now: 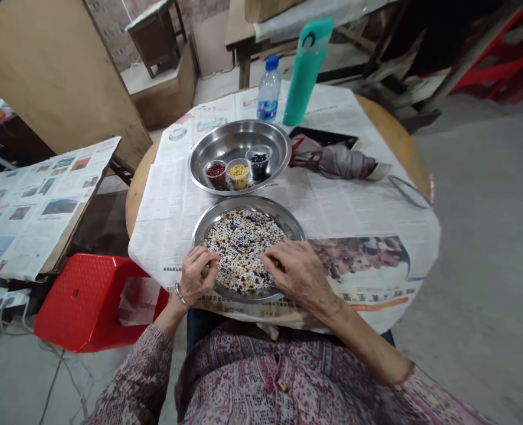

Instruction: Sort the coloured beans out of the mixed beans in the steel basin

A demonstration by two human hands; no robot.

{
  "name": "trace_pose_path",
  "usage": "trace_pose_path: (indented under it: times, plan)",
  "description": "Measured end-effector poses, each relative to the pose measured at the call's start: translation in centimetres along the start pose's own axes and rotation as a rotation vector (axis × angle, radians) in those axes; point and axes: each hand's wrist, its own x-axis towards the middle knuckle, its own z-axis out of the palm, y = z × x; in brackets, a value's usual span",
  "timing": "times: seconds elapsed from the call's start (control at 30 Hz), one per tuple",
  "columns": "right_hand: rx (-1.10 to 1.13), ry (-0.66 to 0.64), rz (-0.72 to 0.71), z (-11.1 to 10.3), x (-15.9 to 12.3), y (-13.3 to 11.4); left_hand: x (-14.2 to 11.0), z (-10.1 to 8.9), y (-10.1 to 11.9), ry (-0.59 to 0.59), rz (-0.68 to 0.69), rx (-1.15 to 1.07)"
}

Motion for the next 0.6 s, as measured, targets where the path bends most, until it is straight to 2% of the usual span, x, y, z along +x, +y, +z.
trace_pose_path:
  times: [0.17,0.3,0.37,0.47,0.6]
  plan:
    - [0.110,-0.372,-0.286,-0.3,1.3,-2.4,0.1,0.1,0.0,0.045,-0.012,-0.052]
    - [0.130,-0.530,-0.436,1.2,3.1,-4.0,0.1,0.2,-0.2,0.075,-0.028,-0.119]
    - [0.082,-0.549,-0.487,2.2,3.7,-3.7,0.0,0.2,-0.2,0.121,-0.003,-0.167]
    - [-0.017,-0.493,-0.486,3.1,4.3,-2.0,0.0,0.2,-0.3,0.147,0.035,-0.187]
    - [-0.129,-0.368,-0.309,2.9,5.1,0.9,0.1,0.1,-0.3,0.123,0.087,-0.152]
